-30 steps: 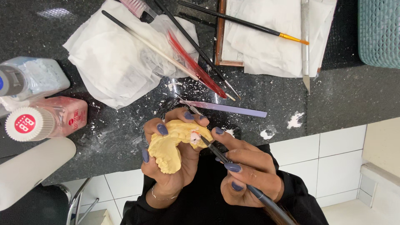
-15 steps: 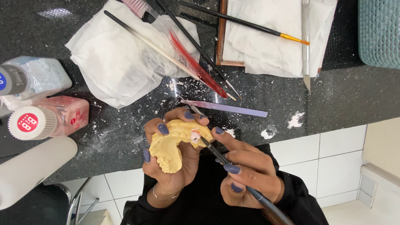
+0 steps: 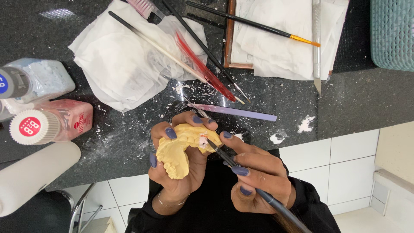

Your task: The person holds a yellow dental model in one hand and uses a fine brush to apply and shape small amounts of pink acrylic material onto the tooth area of the model, repeatedly picking up material and working it onto the same spot throughout the clip.

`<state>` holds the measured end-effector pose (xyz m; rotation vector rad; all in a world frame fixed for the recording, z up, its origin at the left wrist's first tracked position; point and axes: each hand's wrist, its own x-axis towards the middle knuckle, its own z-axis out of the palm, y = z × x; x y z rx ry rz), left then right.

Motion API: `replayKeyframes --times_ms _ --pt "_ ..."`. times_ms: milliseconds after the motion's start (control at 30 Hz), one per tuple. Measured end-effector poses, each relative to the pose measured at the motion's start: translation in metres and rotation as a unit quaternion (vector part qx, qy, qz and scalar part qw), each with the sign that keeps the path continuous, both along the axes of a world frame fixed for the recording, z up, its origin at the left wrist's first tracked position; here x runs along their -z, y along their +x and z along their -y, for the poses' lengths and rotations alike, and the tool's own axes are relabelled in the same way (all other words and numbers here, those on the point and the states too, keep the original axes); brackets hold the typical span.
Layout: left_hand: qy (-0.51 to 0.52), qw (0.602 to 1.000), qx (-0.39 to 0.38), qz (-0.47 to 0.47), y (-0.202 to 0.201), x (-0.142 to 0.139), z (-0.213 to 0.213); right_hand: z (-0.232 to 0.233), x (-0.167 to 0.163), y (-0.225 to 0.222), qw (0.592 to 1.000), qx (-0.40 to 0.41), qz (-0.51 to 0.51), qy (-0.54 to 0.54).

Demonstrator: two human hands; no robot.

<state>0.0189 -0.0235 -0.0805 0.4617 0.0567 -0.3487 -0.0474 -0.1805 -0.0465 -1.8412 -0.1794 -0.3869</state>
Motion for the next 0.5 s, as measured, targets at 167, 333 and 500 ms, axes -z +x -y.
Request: replayKeyframes --times_ms 167,333,500 --pt "0.000 1.000 0.003 0.001 0.000 -0.001 0.000 -0.002 -0.003 0.006 1.000 0.008 0.009 0.004" --pt "-0.021 1.000 0.012 -0.011 0.004 -0.004 0.003 -0.016 0.005 0.030 0.968 0.187 0.116 0.118" --pt "-0.016 0.996 0.055 -0.068 0.012 -0.015 -0.005 -0.008 0.015 0.032 0.942 0.270 0.092 0.174"
